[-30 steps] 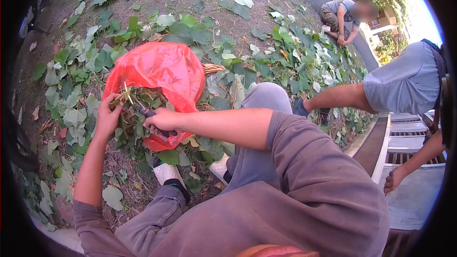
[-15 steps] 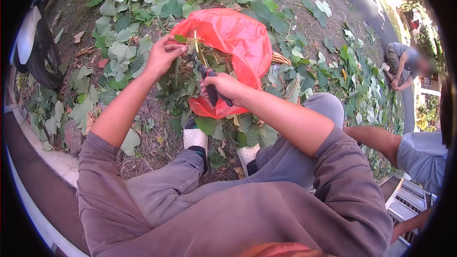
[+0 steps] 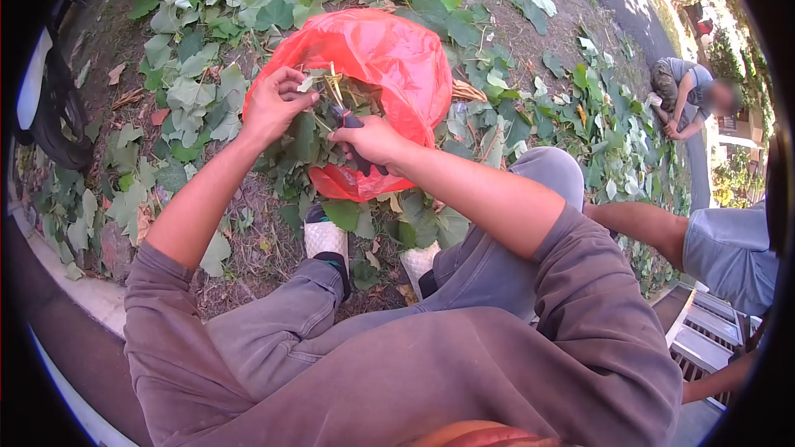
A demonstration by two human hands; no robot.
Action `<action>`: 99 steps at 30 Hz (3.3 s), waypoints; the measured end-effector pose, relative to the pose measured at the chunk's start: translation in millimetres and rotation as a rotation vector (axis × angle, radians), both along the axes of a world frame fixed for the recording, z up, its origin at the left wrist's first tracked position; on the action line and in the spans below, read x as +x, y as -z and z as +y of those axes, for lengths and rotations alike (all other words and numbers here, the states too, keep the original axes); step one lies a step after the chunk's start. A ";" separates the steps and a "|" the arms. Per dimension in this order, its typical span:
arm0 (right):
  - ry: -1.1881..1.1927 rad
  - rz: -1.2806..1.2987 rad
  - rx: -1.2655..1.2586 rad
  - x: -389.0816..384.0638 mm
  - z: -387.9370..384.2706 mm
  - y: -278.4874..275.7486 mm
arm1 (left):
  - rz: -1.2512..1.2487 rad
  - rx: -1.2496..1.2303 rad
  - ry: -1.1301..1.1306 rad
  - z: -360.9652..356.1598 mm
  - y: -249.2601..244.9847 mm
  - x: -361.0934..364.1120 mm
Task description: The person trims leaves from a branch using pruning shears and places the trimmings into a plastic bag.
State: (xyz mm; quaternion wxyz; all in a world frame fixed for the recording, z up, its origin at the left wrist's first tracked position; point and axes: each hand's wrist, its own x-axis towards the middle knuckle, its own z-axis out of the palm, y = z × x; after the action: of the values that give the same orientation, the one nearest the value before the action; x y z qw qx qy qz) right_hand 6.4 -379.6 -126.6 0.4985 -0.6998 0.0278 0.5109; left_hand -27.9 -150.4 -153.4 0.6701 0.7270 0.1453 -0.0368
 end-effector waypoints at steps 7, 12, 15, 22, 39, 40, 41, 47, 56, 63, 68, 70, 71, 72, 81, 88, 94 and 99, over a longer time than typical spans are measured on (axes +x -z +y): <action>-0.030 -0.068 -0.013 8.8 -0.1 8.3 | 0.289 0.034 0.203 8.1 -5.3 -1.0; -0.048 -0.134 -0.102 11.0 -3.0 -1.8 | 0.341 -0.380 0.274 10.9 -15.7 -4.8; -0.061 -0.136 -0.134 12.0 -2.4 -1.6 | 0.382 -0.459 0.331 14.2 -21.8 -6.5; -0.067 -0.060 -0.062 6.2 -6.6 24.4 | 0.284 -0.287 0.166 24.3 1.7 -1.7; -0.241 -0.252 -0.125 4.8 -4.4 8.9 | -0.133 0.601 0.319 -1.2 -33.2 -7.8; -0.214 -0.215 -0.111 6.1 -4.2 9.4 | -0.134 0.602 0.323 -1.5 -31.2 -6.3; -0.186 -0.177 -0.097 7.5 -4.6 9.7 | -0.295 0.622 0.311 -3.3 -29.0 -5.3; -0.095 -0.125 -0.014 13.8 -10.4 7.2 | -0.290 0.538 0.229 -10.1 -39.1 -4.5; -0.054 -0.107 -0.064 26.1 -24.0 11.6 | -0.109 0.322 0.245 38.9 10.6 9.6; -0.024 0.032 0.033 16.2 -30.2 22.7 | 0.059 0.341 0.046 34.7 -3.0 28.4; -0.165 -0.210 -0.057 12.3 -31.8 12.1 | -0.153 0.408 0.223 9.7 -18.0 26.3; -0.174 -0.220 -0.070 14.5 -31.8 8.4 | -0.139 0.469 0.302 1.3 -23.0 24.0; -0.186 -0.233 -0.082 15.8 -31.1 6.5 | -0.126 0.530 0.376 0.7 -24.4 23.8; -0.188 -0.234 -0.081 16.8 -31.2 5.7 | -0.387 0.651 0.435 -3.4 -25.1 23.7; -0.174 -0.115 -0.105 17.7 -27.9 8.9 | -0.743 1.232 0.681 -10.3 -41.1 23.8; -0.198 -0.217 -0.139 16.3 -27.5 17.7 | -0.701 1.244 0.766 -18.3 -38.6 23.3; -0.236 -0.273 -0.251 26.5 -21.5 16.0 | -0.380 1.057 0.510 -20.3 -27.7 16.8; -0.233 -0.312 -0.259 29.4 -18.6 19.4 | -0.370 0.787 0.356 -25.0 -56.2 15.0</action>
State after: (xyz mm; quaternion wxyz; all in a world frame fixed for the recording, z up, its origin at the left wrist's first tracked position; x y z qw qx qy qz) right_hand 35.8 -398.2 -146.0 0.3404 -0.8269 -0.0653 0.4427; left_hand -12.9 -175.4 -97.2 0.3412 0.9339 -0.1005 0.0370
